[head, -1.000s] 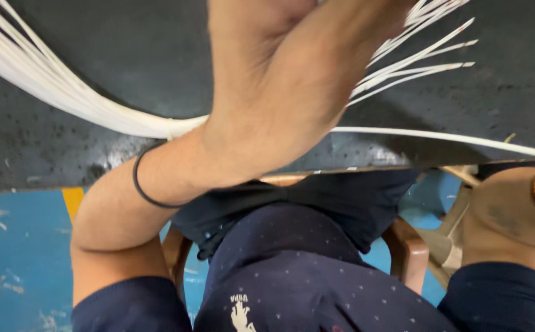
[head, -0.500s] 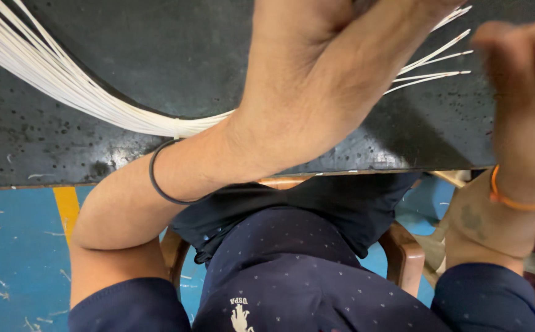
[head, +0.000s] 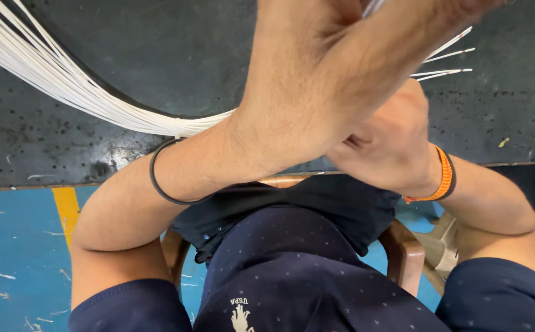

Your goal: The person holds a bundle of white wires in one hand and, one at a time, slides a small white insulating sleeve over the exposed copper end of each wire, pushing it down the wire before moving to the next one. The sleeved wires accumulate in the bundle as the work proceeds.

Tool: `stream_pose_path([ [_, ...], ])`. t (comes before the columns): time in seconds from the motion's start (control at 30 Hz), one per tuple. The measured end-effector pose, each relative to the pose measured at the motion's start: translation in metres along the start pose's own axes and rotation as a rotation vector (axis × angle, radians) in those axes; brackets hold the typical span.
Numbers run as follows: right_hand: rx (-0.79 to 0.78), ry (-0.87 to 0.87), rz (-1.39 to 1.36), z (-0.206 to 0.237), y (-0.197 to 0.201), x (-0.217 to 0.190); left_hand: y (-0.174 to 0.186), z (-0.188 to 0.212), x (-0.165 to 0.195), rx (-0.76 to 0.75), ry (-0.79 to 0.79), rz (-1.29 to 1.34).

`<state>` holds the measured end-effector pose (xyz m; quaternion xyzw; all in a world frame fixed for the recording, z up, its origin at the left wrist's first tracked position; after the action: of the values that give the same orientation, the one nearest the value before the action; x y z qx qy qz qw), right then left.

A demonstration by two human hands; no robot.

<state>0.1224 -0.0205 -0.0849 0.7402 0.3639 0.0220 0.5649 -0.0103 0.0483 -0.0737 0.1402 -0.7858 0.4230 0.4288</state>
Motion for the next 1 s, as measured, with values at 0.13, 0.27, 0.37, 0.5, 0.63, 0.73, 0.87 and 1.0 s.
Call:
stream_pose_path([
  [0.13,-0.008,-0.151,-0.098,-0.002,0.015,0.001,-0.002,-0.001,0.001,-0.018,0.027,0.022],
  [0.27,0.023,-0.2,-0.203,-0.005,0.026,0.0,-0.004,-0.001,0.0,-0.024,0.049,0.039],
  [0.37,0.073,-0.284,-0.244,-0.001,0.025,0.006,-0.003,0.0,0.0,-0.023,0.08,0.062],
  [0.5,0.085,-0.56,-0.455,-0.001,0.023,0.018,-0.002,-0.002,0.002,-0.033,0.108,0.095],
  [0.63,0.135,-0.658,-0.668,-0.017,0.028,0.013,-0.006,-0.009,0.004,-0.034,0.106,0.115],
  [0.73,-0.075,-0.383,-0.297,-0.026,0.055,0.008,-0.009,-0.017,0.001,-0.039,0.075,0.119],
  [0.87,0.042,-0.611,-0.054,-0.005,0.09,0.018,-0.003,-0.017,0.001,0.007,0.044,0.007],
  [1.0,0.178,-0.629,0.031,0.011,0.093,0.048,-0.003,-0.011,0.001,-0.05,-0.044,-0.077],
])
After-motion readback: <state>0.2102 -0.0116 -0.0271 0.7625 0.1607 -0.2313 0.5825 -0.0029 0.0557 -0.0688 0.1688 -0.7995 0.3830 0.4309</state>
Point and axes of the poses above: each hand's wrist, its own z-axis away from the middle knuckle, its own y-axis out of the back of the hand, x = y × z, the point moved 2 cm from there along -z, towards the middle knuckle, and after that the axes turned 6 degrees about z, right-handed, at the moved point
